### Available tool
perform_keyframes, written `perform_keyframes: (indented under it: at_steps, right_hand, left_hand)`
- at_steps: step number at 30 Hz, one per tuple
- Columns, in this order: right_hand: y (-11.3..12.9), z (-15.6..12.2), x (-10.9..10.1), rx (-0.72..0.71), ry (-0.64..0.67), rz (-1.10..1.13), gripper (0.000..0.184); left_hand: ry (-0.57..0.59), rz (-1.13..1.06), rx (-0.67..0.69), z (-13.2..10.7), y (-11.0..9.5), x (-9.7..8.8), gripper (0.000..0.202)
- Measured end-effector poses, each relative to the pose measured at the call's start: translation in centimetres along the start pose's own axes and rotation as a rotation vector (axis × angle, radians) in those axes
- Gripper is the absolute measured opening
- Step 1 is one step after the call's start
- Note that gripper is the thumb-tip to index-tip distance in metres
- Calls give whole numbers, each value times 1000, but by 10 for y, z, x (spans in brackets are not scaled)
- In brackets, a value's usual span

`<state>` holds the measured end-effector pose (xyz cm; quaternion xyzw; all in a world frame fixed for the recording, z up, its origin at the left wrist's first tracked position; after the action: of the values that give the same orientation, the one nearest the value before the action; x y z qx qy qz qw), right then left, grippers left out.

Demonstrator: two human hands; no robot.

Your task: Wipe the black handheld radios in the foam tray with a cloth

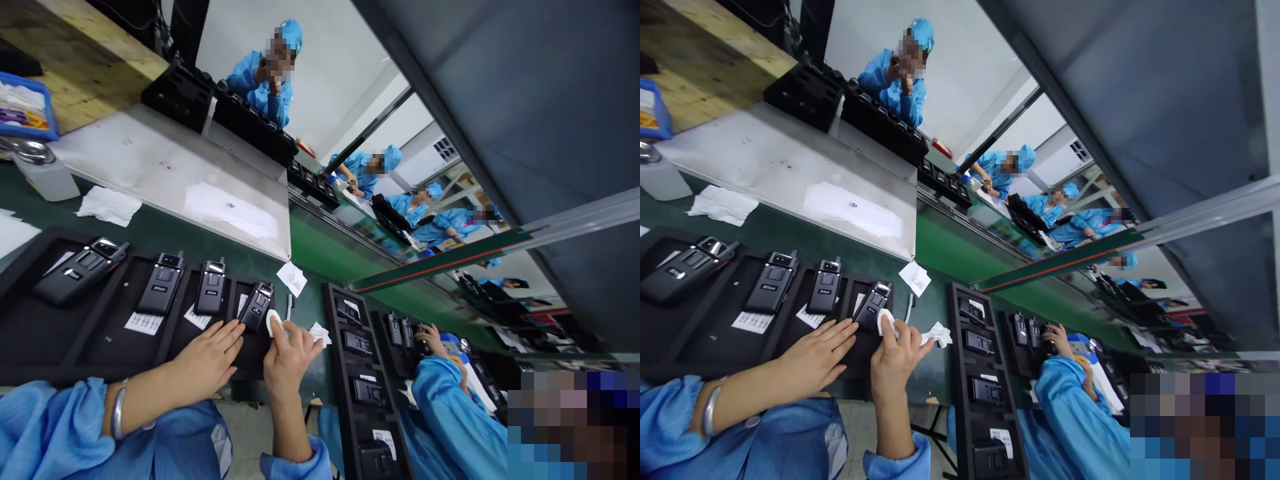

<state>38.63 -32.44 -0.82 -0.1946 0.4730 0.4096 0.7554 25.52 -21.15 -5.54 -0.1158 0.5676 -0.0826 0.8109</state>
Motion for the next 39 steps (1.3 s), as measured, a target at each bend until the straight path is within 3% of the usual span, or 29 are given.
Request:
perform_keyframes:
  at_steps: [5,8,10,15,26,30,32,39]
  right_hand:
    - [55,18,21,-180,86,123,45]
    - [87,33,41,-327,151,144,40]
    - [96,40,49,-382,189,114,38]
    - [90,38,49,-304,193,35,42]
    - [102,42,49,-312,162,102,36]
    - [106,46,53,-406,172,121,36]
    - [102,49,55,-422,167,111,38]
    - [78,35,52,-278,164,39,47]
  left_hand:
    - [-113,107,-107,-32,20,-23,41]
    - [-92,146,-203,-47,34,-30,49]
    - [-60,160,-230,-51,38,-31,53]
    - [-46,140,-248,-51,38,-29,54]
    - [-66,124,-239,-50,39,-30,53]
    - [-63,99,-266,-50,40,-29,52]
    - [-53,86,-270,-51,40,-29,52]
    - [-29,99,-258,-50,40,-31,50]
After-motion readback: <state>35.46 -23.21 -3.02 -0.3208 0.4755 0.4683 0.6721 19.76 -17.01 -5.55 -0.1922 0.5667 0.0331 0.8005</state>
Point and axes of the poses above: each hand's wrist, its own z-axis towards the middle knuckle, its own x-axis out of the palm, y = z × x, the point moved 3 cm from there along z, towards the middle knuckle, and after that the axes turned 1 degree about y, right-handed, at the moved point
